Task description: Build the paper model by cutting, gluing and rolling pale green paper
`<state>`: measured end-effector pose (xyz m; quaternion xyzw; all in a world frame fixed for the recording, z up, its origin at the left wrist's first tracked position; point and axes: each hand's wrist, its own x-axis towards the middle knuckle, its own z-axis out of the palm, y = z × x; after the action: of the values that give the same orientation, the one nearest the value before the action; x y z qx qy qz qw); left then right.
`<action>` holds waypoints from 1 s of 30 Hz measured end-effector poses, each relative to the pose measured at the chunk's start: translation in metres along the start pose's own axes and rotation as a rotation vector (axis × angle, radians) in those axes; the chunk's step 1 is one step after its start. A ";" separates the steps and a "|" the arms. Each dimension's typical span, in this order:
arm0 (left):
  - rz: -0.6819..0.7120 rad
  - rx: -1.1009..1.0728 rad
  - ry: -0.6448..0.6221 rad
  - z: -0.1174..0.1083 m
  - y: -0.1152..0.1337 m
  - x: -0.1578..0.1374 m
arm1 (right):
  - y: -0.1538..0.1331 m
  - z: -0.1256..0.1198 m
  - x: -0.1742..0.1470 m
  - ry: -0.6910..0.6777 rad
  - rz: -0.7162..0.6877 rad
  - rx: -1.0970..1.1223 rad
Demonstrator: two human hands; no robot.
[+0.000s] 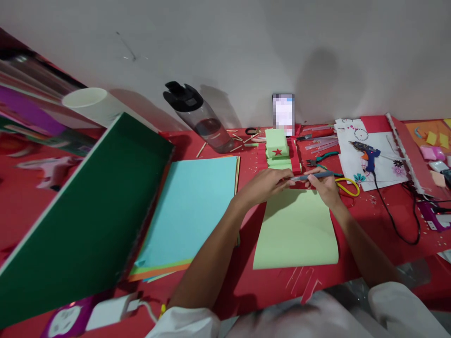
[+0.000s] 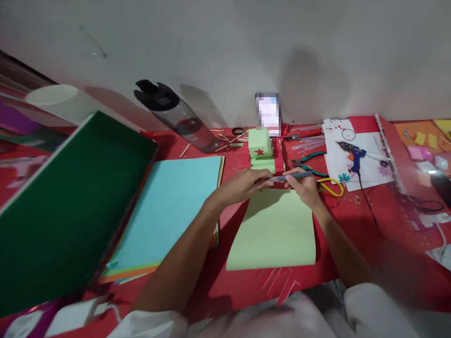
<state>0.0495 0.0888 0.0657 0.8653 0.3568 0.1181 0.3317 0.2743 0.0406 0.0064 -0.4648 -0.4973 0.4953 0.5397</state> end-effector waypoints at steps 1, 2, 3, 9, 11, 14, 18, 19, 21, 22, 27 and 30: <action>0.013 -0.017 0.010 -0.001 -0.001 -0.001 | 0.000 0.002 -0.001 0.005 -0.006 0.015; 0.025 -0.034 0.019 -0.002 -0.001 -0.001 | 0.001 0.004 -0.001 0.009 -0.011 0.027; 0.035 -0.050 0.026 -0.003 -0.002 -0.002 | 0.001 0.005 -0.002 0.012 -0.015 0.035; 0.067 -0.106 0.037 -0.004 0.001 -0.003 | 0.006 0.006 -0.004 0.026 -0.020 0.056; 0.075 -0.120 0.045 -0.003 0.001 -0.003 | 0.006 0.005 -0.004 0.030 -0.021 0.063; 0.085 -0.130 0.055 -0.001 0.001 -0.002 | 0.007 0.005 -0.005 0.042 -0.026 0.073; 0.089 -0.155 0.054 -0.001 -0.001 -0.002 | 0.007 0.006 -0.005 0.043 -0.022 0.076; 0.089 -0.161 0.054 -0.001 -0.001 -0.002 | 0.007 0.006 -0.006 0.043 -0.020 0.076; 0.088 -0.166 0.058 0.000 -0.001 -0.002 | 0.006 0.006 -0.006 0.044 -0.018 0.068; 0.087 -0.167 0.059 0.000 0.000 -0.002 | 0.006 0.006 -0.007 0.044 -0.017 0.064; 0.063 -0.198 0.045 -0.002 0.003 -0.003 | 0.002 0.008 -0.007 0.037 -0.005 0.055; 0.047 -0.168 0.030 -0.003 0.003 -0.003 | -0.001 0.008 -0.007 0.029 0.003 0.024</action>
<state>0.0477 0.0865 0.0699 0.8406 0.3302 0.1682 0.3949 0.2663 0.0338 0.0070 -0.4663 -0.4826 0.4954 0.5516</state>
